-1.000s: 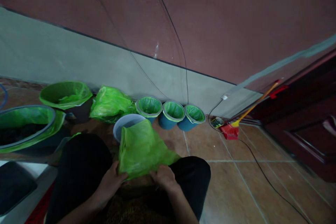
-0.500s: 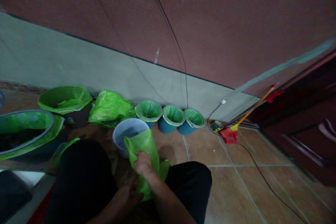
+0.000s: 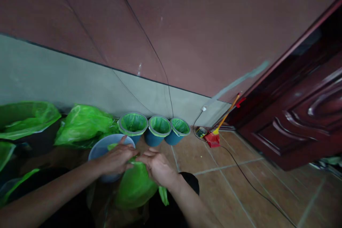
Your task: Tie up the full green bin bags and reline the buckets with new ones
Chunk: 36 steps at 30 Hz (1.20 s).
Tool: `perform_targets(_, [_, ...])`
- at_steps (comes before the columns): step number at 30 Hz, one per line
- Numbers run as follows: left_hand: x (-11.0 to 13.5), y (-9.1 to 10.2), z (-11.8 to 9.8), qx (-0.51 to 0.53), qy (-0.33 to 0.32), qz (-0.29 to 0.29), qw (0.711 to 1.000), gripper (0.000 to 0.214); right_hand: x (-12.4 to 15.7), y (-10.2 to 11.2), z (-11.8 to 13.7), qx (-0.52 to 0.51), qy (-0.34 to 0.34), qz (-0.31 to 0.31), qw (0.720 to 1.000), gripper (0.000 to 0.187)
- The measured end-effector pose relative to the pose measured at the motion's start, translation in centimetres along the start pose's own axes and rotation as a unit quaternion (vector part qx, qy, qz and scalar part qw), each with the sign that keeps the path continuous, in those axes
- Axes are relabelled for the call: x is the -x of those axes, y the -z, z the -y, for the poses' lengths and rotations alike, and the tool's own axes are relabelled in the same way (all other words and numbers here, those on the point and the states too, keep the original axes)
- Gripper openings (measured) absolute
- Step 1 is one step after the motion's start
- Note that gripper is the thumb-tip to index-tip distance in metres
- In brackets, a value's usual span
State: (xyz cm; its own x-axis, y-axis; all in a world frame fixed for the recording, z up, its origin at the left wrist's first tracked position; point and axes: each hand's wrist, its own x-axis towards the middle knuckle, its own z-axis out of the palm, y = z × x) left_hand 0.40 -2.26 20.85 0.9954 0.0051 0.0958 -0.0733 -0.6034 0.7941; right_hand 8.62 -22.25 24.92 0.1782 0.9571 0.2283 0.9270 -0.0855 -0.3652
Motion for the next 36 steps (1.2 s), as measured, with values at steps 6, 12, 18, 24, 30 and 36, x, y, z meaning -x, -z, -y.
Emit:
perform_targets(6, [-4.1, 2.0, -3.4, -0.027, 0.042, -0.042, 0.998, 0.016, 0.1, 3.2, -2.0, 0.017, -0.202, -0.092, 0.975, 0.065])
perform_targets(12, [-7.2, 3.3, -2.9, -0.055, 0.138, -0.136, 0.979, 0.021, 0.2, 3.4, -4.3, 0.099, -0.369, -0.049, 0.923, 0.025])
perform_targets(18, [-9.0, 4.3, -3.3, -0.023, 0.24, -0.099, 0.965, 0.022, -0.5, 5.2, -1.2, 0.18, -0.367, -0.08, 0.909, 0.031])
perform_targets(24, [-7.9, 5.6, -5.3, 0.155, 0.282, 0.021, 0.946, 0.005, -0.3, 3.6, -0.4, 0.156, -0.354, -0.081, 0.919, 0.033])
perform_targets(30, [-7.1, 6.0, -5.9, 0.179, 0.307, 0.027, 0.934, 0.007, -0.1, 6.0, 0.6, 0.139, -0.356, -0.142, 0.913, 0.038])
perform_targets(36, [-7.2, 4.4, -6.3, 0.252, 0.318, -0.012, 0.914, 0.008, 0.6, 3.3, 2.0, 0.008, -0.338, -0.18, 0.924, 0.035])
